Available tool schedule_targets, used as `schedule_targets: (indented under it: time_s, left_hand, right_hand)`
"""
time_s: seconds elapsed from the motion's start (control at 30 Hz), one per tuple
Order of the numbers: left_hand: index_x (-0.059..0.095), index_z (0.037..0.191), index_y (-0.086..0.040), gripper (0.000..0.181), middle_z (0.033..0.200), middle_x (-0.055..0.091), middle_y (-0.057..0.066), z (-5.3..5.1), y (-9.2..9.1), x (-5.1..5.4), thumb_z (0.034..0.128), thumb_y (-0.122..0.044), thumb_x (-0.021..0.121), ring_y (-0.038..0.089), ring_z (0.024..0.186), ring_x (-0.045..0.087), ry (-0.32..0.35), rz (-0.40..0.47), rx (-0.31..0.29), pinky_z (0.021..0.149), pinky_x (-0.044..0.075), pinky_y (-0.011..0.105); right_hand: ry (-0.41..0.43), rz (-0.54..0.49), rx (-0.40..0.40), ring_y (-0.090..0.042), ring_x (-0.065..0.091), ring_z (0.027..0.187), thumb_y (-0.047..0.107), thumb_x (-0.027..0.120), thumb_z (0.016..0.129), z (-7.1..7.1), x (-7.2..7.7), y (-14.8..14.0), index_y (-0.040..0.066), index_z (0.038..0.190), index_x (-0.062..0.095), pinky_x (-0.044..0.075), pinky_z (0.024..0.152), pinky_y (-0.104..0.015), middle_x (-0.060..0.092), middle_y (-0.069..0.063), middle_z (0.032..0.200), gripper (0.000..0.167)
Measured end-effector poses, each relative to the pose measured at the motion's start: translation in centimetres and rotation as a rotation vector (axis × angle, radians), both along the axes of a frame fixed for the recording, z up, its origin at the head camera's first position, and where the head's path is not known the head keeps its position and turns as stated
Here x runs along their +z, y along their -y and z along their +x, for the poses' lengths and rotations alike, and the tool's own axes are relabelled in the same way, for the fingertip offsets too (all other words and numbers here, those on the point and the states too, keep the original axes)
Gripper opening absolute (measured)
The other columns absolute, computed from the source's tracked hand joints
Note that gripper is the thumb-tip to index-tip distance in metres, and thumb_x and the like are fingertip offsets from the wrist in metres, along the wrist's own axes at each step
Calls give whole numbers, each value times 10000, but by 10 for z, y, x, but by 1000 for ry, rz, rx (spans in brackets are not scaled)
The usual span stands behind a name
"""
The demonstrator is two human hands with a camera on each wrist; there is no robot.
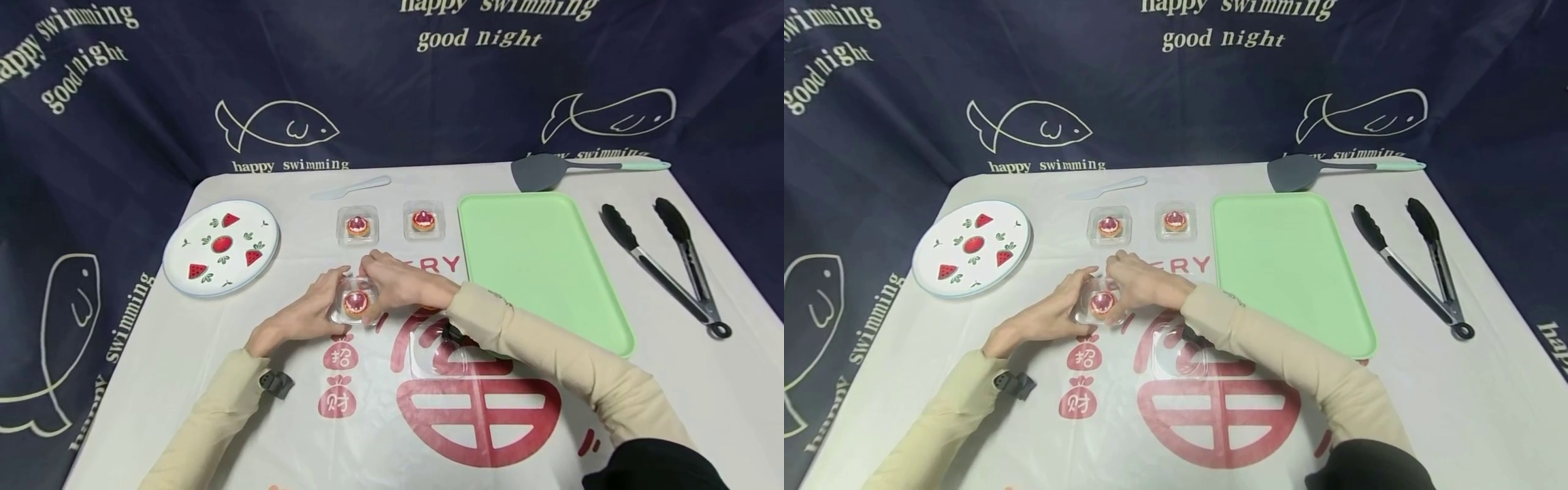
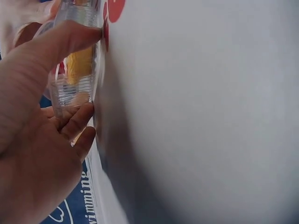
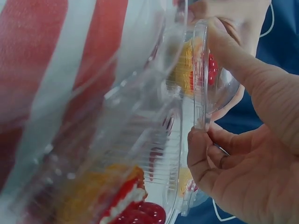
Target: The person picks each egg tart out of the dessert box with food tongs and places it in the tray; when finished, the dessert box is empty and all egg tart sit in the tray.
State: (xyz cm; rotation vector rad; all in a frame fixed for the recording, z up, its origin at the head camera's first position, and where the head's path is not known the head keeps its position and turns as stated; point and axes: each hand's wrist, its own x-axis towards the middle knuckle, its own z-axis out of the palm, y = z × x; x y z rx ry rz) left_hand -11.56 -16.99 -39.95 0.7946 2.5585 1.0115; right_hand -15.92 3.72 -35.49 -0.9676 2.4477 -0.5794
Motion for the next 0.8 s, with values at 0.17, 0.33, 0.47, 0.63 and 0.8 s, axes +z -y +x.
schedule_targets:
  time_s: [0.17, 0.33, 0.47, 0.63, 0.8]
  left_hand:
    - [162, 1480, 84, 1019, 1434, 347, 298, -2, -1, 2, 677, -64, 771, 421, 1338, 342, 16, -15, 11, 1151, 229, 579]
    - [157, 1467, 116, 1030, 1419, 346, 335, -3, -3, 4, 666, -65, 779, 445, 1323, 351, 18, -36, 13, 1135, 252, 592]
    - [188, 1443, 128, 1019, 1402, 359, 349, -3, -4, 4, 658, -75, 805, 455, 1302, 375, 3, -54, 23, 1121, 297, 574]
    - [181, 1444, 123, 1084, 1409, 344, 336, -1, -1, 6, 656, -162, 868, 454, 1323, 351, -3, -41, 24, 1138, 285, 557]
    - [201, 1479, 38, 1125, 1367, 400, 244, 3, 4, 13, 635, -227, 896, 388, 1287, 396, -42, 3, 29, 1121, 318, 547]
  right_hand:
    - [-66, -10, 5, -227, 480, 986, 346, 906, 653, 3, 2, 0, -13, 1123, 549, 491, 848, -327, 490, -80, 1062, 691]
    - [-99, -4, 3, -223, 480, 969, 359, 902, 658, 6, 3, -1, -13, 1130, 553, 490, 828, -328, 491, -78, 1047, 695]
    - [-119, -17, 7, -212, 471, 947, 376, 897, 657, 8, 2, -3, -6, 1131, 547, 483, 796, -317, 476, -66, 1015, 703]
    - [-134, -47, 9, -207, 473, 963, 365, 884, 683, 12, 2, -5, -5, 1174, 526, 494, 796, -314, 478, -70, 1037, 712]
    - [-134, -78, 0, -190, 492, 990, 349, 857, 727, 17, 5, -9, -1, 1221, 511, 507, 850, -308, 525, -97, 1112, 697]
